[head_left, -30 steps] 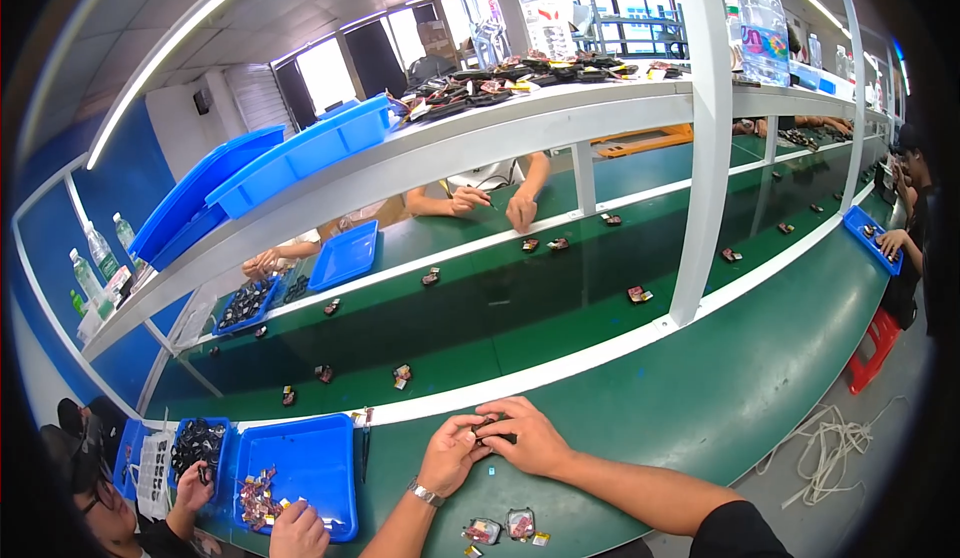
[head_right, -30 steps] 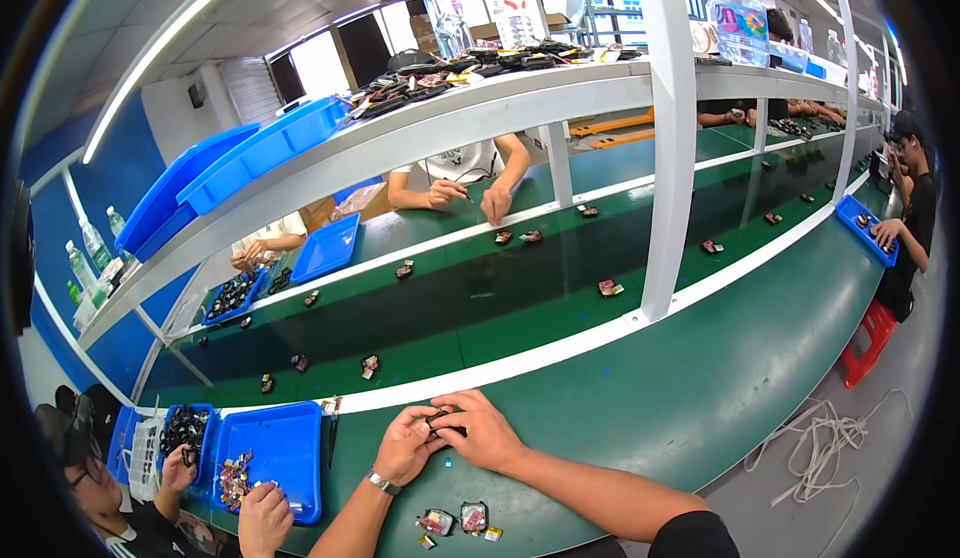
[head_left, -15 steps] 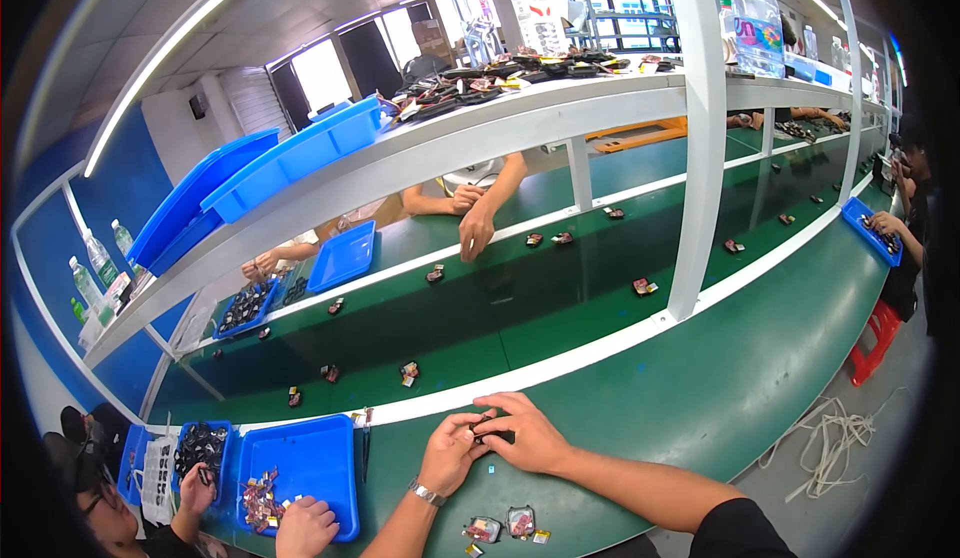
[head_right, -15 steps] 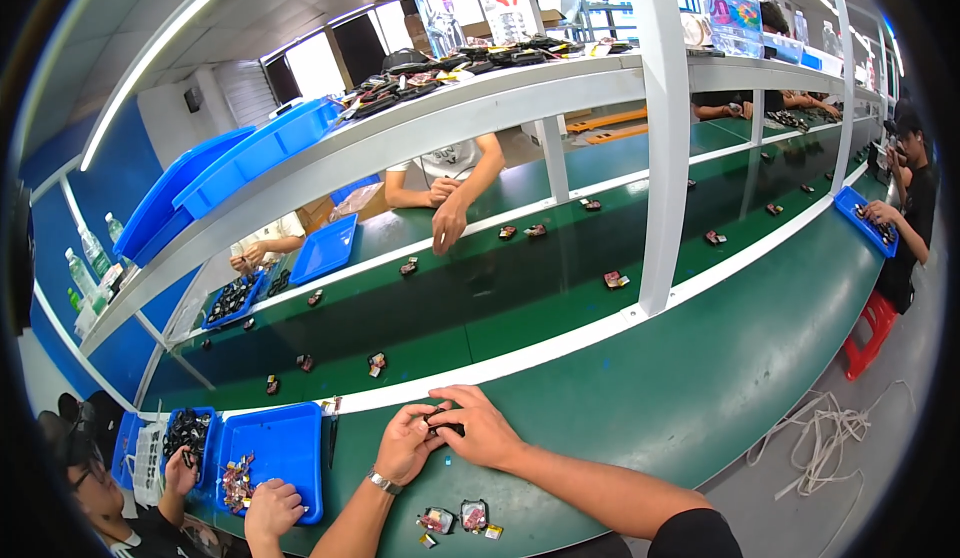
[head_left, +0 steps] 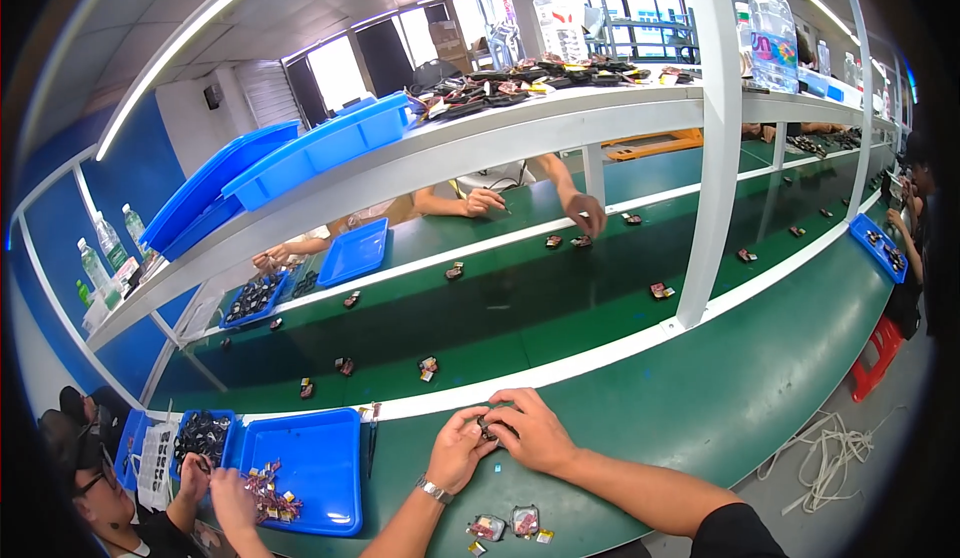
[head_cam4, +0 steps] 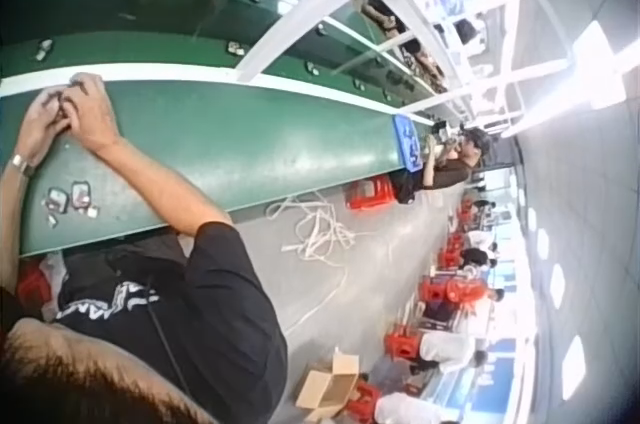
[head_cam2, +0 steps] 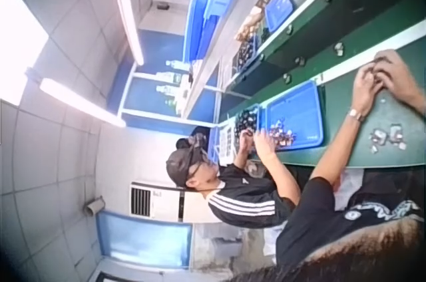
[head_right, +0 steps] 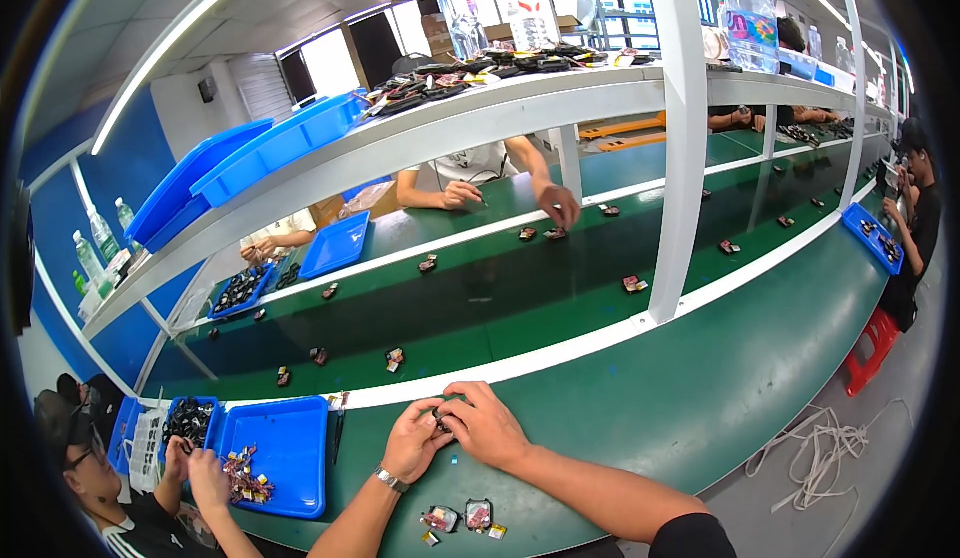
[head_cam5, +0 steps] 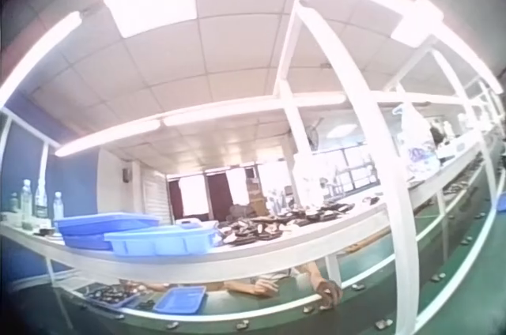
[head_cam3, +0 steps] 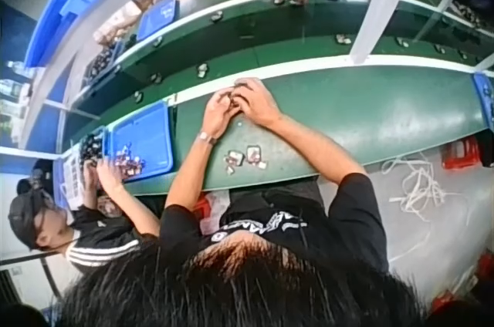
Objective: Assembling small electronic or plastic components on a production line.
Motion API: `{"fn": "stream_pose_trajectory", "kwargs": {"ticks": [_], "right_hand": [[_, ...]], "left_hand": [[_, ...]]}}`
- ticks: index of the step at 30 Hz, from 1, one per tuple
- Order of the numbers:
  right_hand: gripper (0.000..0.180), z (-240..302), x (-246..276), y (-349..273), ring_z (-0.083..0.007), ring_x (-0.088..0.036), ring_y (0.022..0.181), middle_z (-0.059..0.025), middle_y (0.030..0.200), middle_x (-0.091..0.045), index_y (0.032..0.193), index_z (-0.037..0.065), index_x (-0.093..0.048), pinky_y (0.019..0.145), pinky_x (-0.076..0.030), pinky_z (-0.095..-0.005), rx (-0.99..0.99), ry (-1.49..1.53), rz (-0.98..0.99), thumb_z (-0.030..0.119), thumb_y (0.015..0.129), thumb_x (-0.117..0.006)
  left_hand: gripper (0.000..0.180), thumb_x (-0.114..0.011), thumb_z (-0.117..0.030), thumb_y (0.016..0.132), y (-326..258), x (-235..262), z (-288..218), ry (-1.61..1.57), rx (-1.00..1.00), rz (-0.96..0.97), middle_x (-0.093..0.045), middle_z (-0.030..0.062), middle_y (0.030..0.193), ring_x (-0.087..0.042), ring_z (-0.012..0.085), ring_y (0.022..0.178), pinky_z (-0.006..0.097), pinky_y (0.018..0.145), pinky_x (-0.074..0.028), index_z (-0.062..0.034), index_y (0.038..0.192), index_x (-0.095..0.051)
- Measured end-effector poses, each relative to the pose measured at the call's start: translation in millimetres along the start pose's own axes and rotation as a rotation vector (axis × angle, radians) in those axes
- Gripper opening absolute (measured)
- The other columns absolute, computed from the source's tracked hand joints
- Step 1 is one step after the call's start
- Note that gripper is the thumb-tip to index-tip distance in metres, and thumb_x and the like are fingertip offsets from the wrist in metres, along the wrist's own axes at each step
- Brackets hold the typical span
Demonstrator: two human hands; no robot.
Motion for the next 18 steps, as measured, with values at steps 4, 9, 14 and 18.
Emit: {"fn": "stream_pose_trajectory", "kwargs": {"ticks": [4,9,14,18], "right_hand": [[0.012,0.4,0.1,-0.8,-0.0264,-0.057,0.099,-0.0074,0.105,-0.058,0.090,0.004,-0.064,0.077,-0.053,-0.0352,0.084,-0.038,-0.012,0.004,0.079,-0.066],[0.014,7.6,2.8,-0.1,-0.0240,-0.058,0.095,-0.0065,0.099,-0.058,0.091,0.004,-0.064,0.072,-0.054,-0.0341,0.161,-0.126,-0.014,0.005,0.077,-0.066],[0.013,7.1,0.0,-1.4,-0.0240,-0.058,0.094,-0.0063,0.098,-0.058,0.090,0.004,-0.064,0.073,-0.054,-0.0344,0.149,-0.196,-0.008,0.006,0.078,-0.067],[0.010,0.6,-2.9,-2.9,-0.0242,-0.058,0.092,-0.0065,0.097,-0.058,0.089,0.004,-0.064,0.074,-0.053,-0.0351,0.127,-0.192,-0.034,0.008,0.080,-0.067]], "left_hand": [[0.028,-0.045,-0.005,0.098,-0.3,-3.3,-2.5,-0.002,0.018,0.003,-0.060,0.0101,0.117,-0.061,0.0192,0.105,0.039,0.095,-0.051,-0.0031,0.126,-0.047],[0.027,-0.047,-0.006,0.098,-1.6,-2.9,-0.9,-0.009,0.024,-0.018,-0.059,0.0100,0.115,-0.061,0.0206,0.105,0.040,0.094,-0.051,-0.0033,0.125,-0.047],[0.027,-0.046,-0.006,0.099,-1.0,-3.7,-0.7,0.005,0.029,-0.017,-0.061,0.0083,0.112,-0.061,0.0178,0.102,0.038,0.094,-0.052,-0.0029,0.126,-0.047],[0.026,-0.047,-0.007,0.099,-1.3,-8.9,-3.0,0.010,0.037,-0.020,-0.061,0.0075,0.110,-0.062,0.0165,0.100,0.036,0.092,-0.052,-0.0027,0.125,-0.048]]}}
Point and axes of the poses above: each hand's wrist, its own y-axis towards the middle knuckle, its own x-axis out of the back of the hand, z = x × y, the point moved 3 cm from there along y, towards the middle knuckle
